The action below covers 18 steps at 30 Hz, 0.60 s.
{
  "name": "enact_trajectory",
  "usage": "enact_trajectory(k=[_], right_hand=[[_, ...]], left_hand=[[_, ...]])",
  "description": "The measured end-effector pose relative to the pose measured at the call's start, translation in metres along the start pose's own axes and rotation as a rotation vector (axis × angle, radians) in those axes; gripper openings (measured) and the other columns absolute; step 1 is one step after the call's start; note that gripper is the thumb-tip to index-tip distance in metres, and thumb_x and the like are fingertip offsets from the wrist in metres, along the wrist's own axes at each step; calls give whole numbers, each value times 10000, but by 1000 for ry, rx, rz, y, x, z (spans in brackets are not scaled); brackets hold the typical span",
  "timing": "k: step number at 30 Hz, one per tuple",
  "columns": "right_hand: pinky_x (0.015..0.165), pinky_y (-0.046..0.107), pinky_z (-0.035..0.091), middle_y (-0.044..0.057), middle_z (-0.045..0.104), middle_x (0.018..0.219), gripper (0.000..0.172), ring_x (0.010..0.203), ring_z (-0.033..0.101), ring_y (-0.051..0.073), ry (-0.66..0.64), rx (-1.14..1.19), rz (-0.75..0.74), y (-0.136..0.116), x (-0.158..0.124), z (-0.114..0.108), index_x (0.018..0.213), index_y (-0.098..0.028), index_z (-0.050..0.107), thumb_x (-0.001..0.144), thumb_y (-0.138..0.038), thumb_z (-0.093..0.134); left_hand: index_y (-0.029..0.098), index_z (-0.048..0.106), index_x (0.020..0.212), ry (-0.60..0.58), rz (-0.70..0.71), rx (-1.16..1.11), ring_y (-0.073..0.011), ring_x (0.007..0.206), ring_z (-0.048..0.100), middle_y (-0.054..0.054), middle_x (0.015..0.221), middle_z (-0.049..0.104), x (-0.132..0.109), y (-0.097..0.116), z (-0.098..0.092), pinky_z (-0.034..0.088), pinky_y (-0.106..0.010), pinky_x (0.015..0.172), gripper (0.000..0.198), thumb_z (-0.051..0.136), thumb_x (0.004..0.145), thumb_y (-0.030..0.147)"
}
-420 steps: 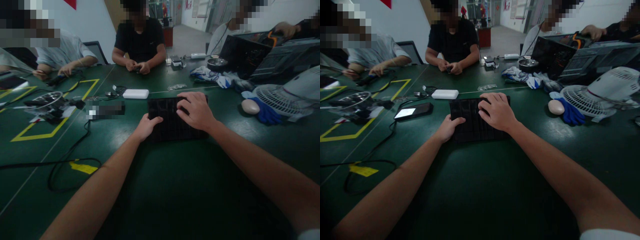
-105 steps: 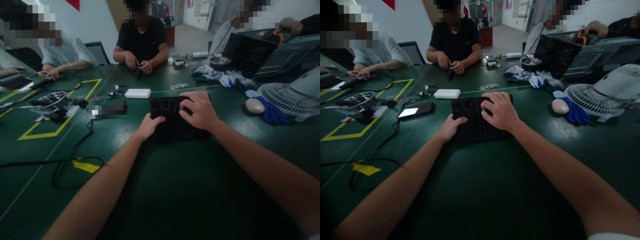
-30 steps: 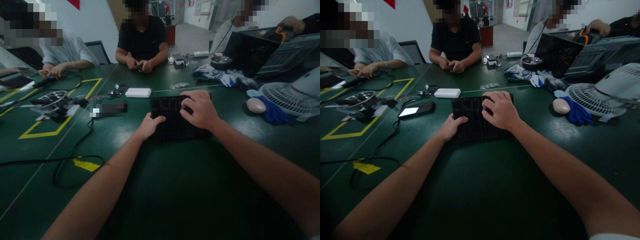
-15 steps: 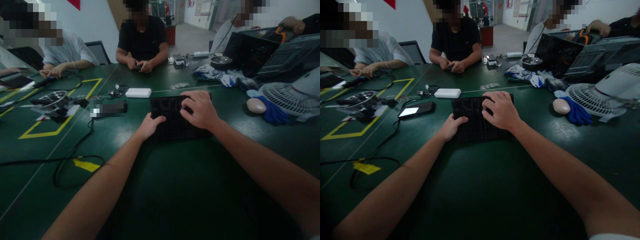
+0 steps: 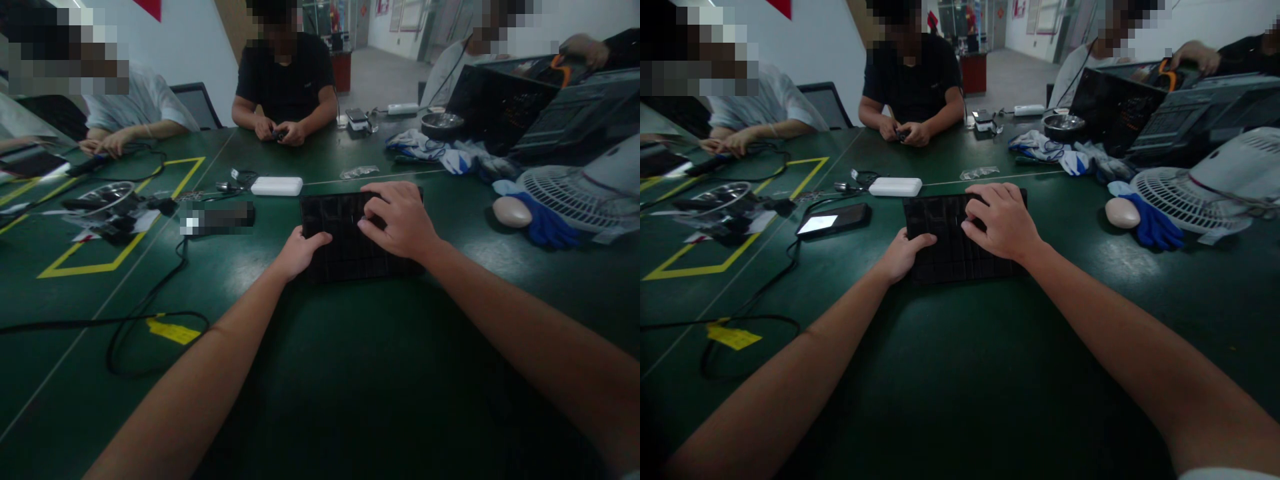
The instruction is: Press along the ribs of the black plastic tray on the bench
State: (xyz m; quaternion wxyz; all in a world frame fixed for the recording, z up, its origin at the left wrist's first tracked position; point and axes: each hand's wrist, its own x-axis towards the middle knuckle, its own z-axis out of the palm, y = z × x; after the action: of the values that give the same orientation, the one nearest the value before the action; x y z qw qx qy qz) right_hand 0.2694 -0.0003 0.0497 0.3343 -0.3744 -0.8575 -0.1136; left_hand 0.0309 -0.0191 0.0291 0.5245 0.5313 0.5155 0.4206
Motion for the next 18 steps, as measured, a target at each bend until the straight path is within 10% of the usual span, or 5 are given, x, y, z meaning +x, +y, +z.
enact_trajectory(k=[18], right_hand=[[1010, 491, 353, 90, 660, 1319, 111, 1208, 579, 311, 4, 3, 8, -1, 0, -1, 934, -234, 613, 917, -338, 577]], left_hand=[[178, 666, 927, -1, -7, 29, -275, 927, 680, -89, 989, 732, -2, 2, 1, 548, -401, 863, 360, 738, 653, 400]])
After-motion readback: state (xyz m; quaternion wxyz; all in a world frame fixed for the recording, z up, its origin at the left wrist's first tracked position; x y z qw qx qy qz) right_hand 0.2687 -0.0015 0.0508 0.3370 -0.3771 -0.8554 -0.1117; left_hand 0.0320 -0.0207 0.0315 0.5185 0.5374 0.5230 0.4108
